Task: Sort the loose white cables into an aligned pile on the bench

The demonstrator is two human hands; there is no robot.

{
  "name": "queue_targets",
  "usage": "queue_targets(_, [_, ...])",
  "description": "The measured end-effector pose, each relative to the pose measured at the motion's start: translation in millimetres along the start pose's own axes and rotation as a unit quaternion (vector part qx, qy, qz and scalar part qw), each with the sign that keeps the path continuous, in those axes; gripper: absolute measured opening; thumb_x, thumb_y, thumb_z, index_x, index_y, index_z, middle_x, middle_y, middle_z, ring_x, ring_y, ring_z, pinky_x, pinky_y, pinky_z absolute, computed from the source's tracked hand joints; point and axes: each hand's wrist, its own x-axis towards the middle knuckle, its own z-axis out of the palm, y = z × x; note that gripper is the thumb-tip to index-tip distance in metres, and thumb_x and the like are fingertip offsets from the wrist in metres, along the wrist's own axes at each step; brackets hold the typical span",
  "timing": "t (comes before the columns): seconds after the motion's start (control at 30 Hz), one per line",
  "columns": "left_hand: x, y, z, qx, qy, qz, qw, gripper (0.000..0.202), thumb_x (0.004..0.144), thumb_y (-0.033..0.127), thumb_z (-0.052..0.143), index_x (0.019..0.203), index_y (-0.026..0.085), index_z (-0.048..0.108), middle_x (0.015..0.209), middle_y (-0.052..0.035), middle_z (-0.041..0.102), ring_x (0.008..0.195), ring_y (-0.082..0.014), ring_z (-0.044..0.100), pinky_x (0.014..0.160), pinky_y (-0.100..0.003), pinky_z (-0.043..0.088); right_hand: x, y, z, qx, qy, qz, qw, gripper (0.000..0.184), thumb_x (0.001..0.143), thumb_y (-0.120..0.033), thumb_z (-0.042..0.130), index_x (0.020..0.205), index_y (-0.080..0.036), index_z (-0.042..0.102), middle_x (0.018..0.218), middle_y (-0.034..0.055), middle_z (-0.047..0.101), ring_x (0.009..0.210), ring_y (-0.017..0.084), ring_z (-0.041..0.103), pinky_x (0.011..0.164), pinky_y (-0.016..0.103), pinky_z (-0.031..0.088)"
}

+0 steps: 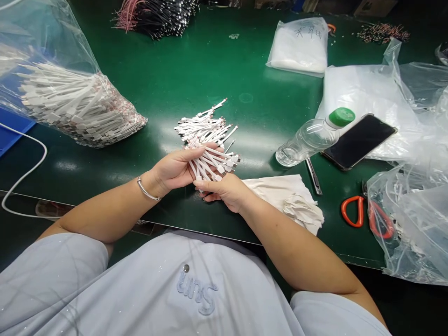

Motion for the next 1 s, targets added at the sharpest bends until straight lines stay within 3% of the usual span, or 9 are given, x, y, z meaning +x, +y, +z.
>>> queue_targets(0.3, [0,3,-5.7,0.032,-0.022,-0.028,0.999,0.022,0.092,0.016,0.047,0.097,0.011,0.068,0.096,-0.0106,0.072,0.084,-0.0217,0.07,0.095,-0.044,0.048,-10,-14,-13,-0.125,0.001,0.006,0.992,0.022,0.076,-0.03,0.076,0.092,-0.015,0.071,0.088,0.0072,0.072,0.077,0.015,0.067,0.059,0.022,0.056])
queue_targets(0.53, [3,5,-8.5,0.024,-0.01,-0.031,0.999,0.02,0.09,0.014,0.048,0.096,0.01,0.066,0.093,-0.0108,0.073,0.085,-0.0211,0.07,0.101,-0.045,0.045,-8,-16,-18,-0.121,-0.006,-0.018,0.992,0.017,0.072,-0.025,0.077,0.08,-0.014,0.067,0.068,0.0024,0.068,0.055,0.01,0.061,0.051,0.019,0.052])
queue_targets(0.77, [3,10,-9.3,0.04,0.002,-0.031,0.999,0.02,0.089,0.013,0.047,0.097,0.01,0.066,0.091,-0.0108,0.073,0.084,-0.0218,0.07,0.1,-0.047,0.044,-10,-22,-23,-0.077,-0.037,0.015,0.996,0.028,0.061,-0.018,0.084,0.085,-0.015,0.07,0.078,0.0029,0.071,0.063,0.012,0.067,0.054,0.018,0.055])
queue_targets(1.0, [3,16,-10.2,0.06,0.039,-0.012,0.997,0.026,0.091,0.015,0.045,0.108,0.009,0.064,0.089,-0.0102,0.073,0.082,-0.0204,0.07,0.098,-0.044,0.047,-5,-27,-34,-0.064,-0.026,0.031,0.997,0.025,0.08,-0.037,0.074,0.08,-0.012,0.07,0.079,0.0077,0.072,0.062,0.012,0.068,0.05,0.017,0.054])
